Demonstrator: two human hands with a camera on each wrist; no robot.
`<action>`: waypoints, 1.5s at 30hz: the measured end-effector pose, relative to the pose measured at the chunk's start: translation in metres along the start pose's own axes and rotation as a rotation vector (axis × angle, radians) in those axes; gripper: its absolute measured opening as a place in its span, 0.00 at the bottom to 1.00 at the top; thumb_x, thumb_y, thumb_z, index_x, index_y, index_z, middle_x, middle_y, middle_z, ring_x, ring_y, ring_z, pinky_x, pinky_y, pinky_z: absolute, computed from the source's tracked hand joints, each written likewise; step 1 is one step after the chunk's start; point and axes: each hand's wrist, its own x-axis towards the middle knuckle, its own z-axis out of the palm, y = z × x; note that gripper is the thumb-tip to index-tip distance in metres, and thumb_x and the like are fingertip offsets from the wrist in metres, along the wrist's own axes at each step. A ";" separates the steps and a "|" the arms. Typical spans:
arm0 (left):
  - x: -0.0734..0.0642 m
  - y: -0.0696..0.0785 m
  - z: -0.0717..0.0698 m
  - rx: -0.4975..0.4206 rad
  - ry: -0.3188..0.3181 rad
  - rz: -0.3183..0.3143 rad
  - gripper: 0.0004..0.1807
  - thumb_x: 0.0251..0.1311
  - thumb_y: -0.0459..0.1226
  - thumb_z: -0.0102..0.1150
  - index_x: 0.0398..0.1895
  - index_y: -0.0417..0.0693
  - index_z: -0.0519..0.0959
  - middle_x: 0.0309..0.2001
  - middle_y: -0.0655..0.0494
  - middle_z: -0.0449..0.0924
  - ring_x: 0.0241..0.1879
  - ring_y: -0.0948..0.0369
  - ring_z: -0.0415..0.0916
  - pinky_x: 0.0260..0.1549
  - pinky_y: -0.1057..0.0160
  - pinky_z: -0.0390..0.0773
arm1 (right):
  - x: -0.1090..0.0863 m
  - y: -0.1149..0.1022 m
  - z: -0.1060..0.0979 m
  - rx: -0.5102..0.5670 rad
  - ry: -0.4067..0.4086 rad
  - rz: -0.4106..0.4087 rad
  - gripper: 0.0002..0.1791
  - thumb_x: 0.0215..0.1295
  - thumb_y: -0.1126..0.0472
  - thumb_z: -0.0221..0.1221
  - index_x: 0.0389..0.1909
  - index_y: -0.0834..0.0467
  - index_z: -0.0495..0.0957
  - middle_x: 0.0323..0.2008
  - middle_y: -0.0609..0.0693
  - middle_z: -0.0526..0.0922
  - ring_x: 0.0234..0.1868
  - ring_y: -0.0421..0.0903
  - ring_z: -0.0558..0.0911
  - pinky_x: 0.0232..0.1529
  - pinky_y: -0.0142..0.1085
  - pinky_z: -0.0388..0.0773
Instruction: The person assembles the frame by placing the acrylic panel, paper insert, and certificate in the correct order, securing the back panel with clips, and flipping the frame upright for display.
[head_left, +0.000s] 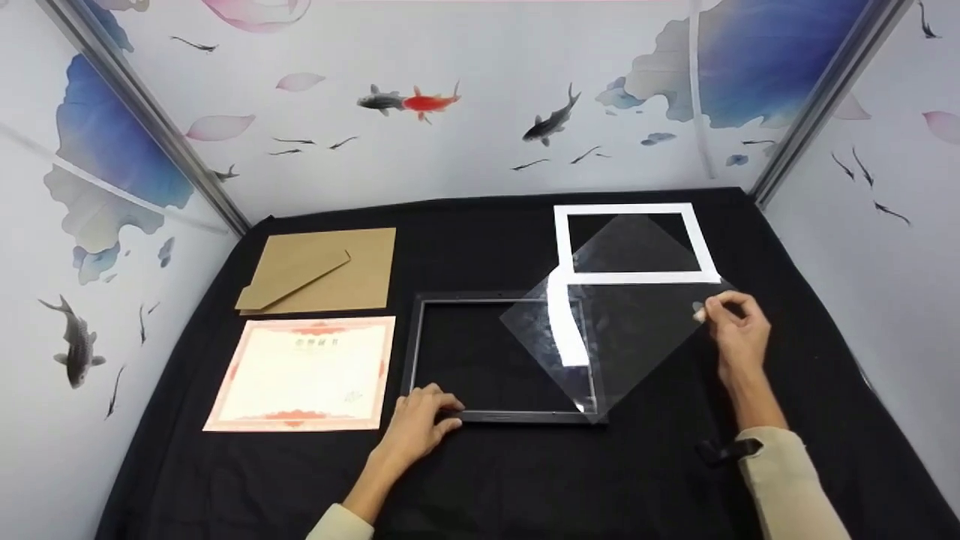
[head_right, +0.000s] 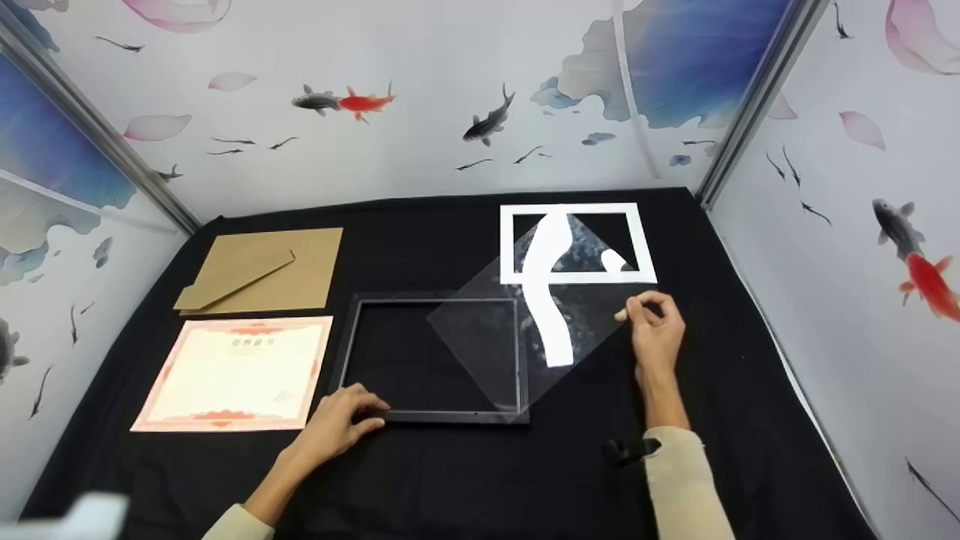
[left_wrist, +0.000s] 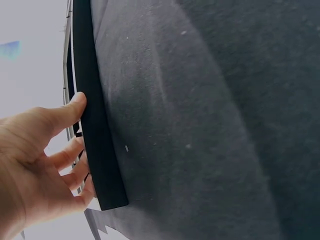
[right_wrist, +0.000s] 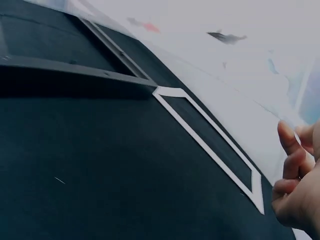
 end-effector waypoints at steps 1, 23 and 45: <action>-0.001 0.000 0.001 -0.004 0.007 0.004 0.09 0.51 0.42 0.68 0.37 0.56 0.84 0.33 0.60 0.75 0.33 0.59 0.68 0.31 0.57 0.63 | -0.003 0.003 0.003 -0.003 0.013 0.004 0.10 0.55 0.73 0.63 0.34 0.71 0.72 0.18 0.59 0.79 0.16 0.44 0.77 0.15 0.28 0.63; -0.002 -0.002 0.003 -0.019 0.029 0.042 0.09 0.53 0.43 0.67 0.39 0.56 0.84 0.34 0.60 0.76 0.32 0.59 0.70 0.30 0.57 0.64 | -0.067 0.052 0.015 -0.232 0.058 0.045 0.14 0.61 0.64 0.62 0.40 0.68 0.69 0.25 0.63 0.81 0.19 0.44 0.77 0.17 0.28 0.66; -0.003 -0.005 0.003 -0.022 0.013 0.034 0.09 0.53 0.44 0.67 0.38 0.57 0.84 0.33 0.61 0.76 0.33 0.59 0.71 0.31 0.58 0.64 | -0.052 0.029 -0.013 -0.310 -0.144 0.560 0.13 0.61 0.58 0.62 0.37 0.64 0.73 0.27 0.52 0.83 0.18 0.38 0.71 0.16 0.28 0.68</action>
